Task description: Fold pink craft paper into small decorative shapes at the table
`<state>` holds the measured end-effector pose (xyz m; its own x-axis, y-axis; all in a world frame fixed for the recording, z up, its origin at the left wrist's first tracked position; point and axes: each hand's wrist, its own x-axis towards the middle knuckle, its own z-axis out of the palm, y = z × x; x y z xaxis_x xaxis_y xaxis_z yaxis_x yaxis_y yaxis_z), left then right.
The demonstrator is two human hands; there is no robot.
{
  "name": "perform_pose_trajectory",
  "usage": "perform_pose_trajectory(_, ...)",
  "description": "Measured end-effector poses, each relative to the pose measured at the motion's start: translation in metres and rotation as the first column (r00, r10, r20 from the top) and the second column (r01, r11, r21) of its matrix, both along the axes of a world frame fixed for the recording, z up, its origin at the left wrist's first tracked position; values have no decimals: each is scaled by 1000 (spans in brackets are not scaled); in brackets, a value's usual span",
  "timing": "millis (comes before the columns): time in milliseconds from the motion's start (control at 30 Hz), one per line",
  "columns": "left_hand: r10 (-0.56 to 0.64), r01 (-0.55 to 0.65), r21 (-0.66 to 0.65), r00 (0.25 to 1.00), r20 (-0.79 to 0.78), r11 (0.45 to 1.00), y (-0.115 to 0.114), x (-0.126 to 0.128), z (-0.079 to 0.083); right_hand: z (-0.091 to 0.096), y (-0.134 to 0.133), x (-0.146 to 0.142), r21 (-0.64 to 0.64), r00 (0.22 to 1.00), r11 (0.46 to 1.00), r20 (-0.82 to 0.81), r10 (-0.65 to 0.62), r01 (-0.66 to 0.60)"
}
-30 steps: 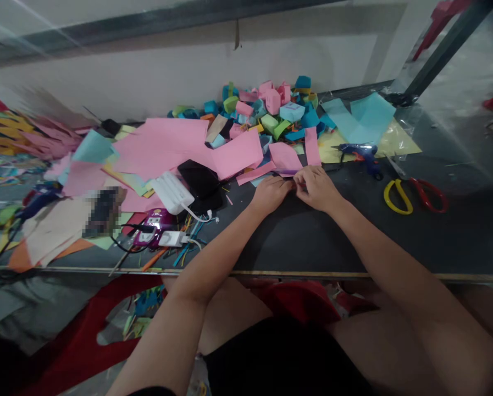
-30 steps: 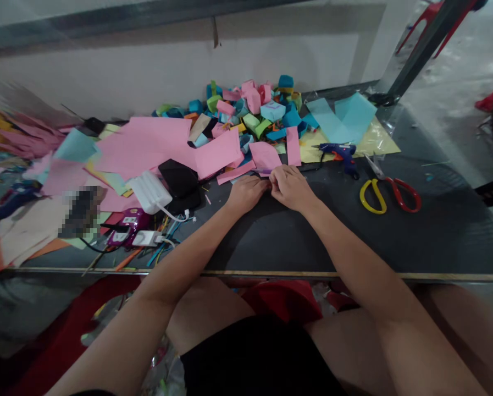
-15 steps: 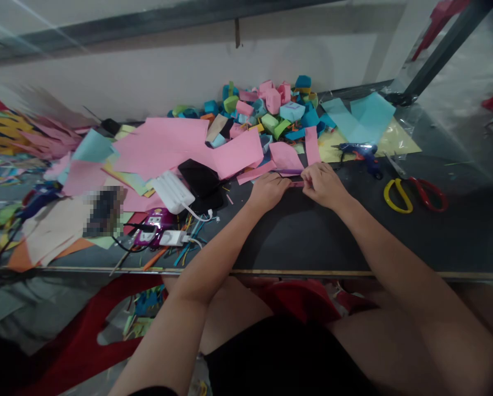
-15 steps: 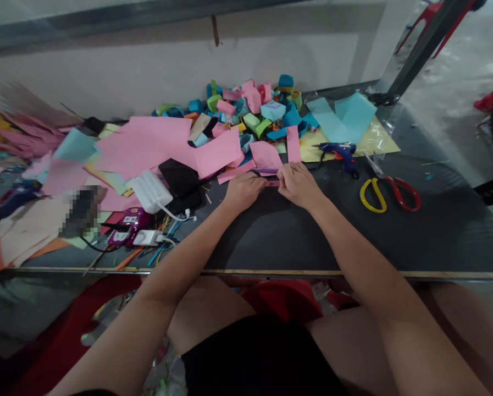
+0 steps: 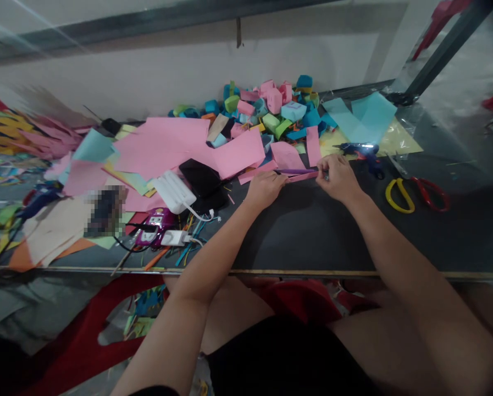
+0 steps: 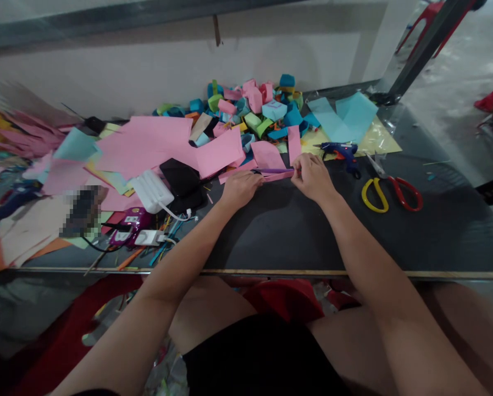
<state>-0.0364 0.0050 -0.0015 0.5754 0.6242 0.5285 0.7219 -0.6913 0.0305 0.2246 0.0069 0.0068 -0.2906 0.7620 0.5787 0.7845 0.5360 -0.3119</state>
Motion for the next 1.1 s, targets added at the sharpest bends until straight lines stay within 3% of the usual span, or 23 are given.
perform_pose_trajectory(233,98,-99,1,991,91,995,5,-12,0,5,7,23,29,984,993,-139,-109,114)
perform_pose_trajectory(333,168,-169,-3,977,130,986,5,-9,-4,9,-6,3,-18,961,996,-261,-93,92)
perform_pose_trajectory(433,203,-210,22,963,177,977,0,1,-8,11,-24,-30,-160,919,986,-394,-16,-51)
perform_pose_trajectory(533,156,-174,102,974,162,979,-10,13,-8,8,-36,-56,-307,839,936,-544,-21,-175)
perform_pose_trajectory(600,78,-98,161,989,127,982,-18,21,-5,5,-39,-64,-358,805,918,-588,-80,-170)
perform_pose_trajectory(700,-11,-11,188,994,111,982,-29,31,0,3,-38,-62,-369,828,926,-542,-145,-80)
perform_pose_trajectory(833,-53,21,184,984,168,983,-34,34,8,8,-36,-54,-312,876,950,-458,-153,3)
perform_pose_trajectory(967,32,-84,191,964,263,978,-32,27,13,15,-35,-48,-176,944,984,-326,-50,-8)
perform_pose_trajectory(1100,115,-162,178,962,249,971,-31,23,12,15,-33,-42,-14,999,999,9,33,-33)
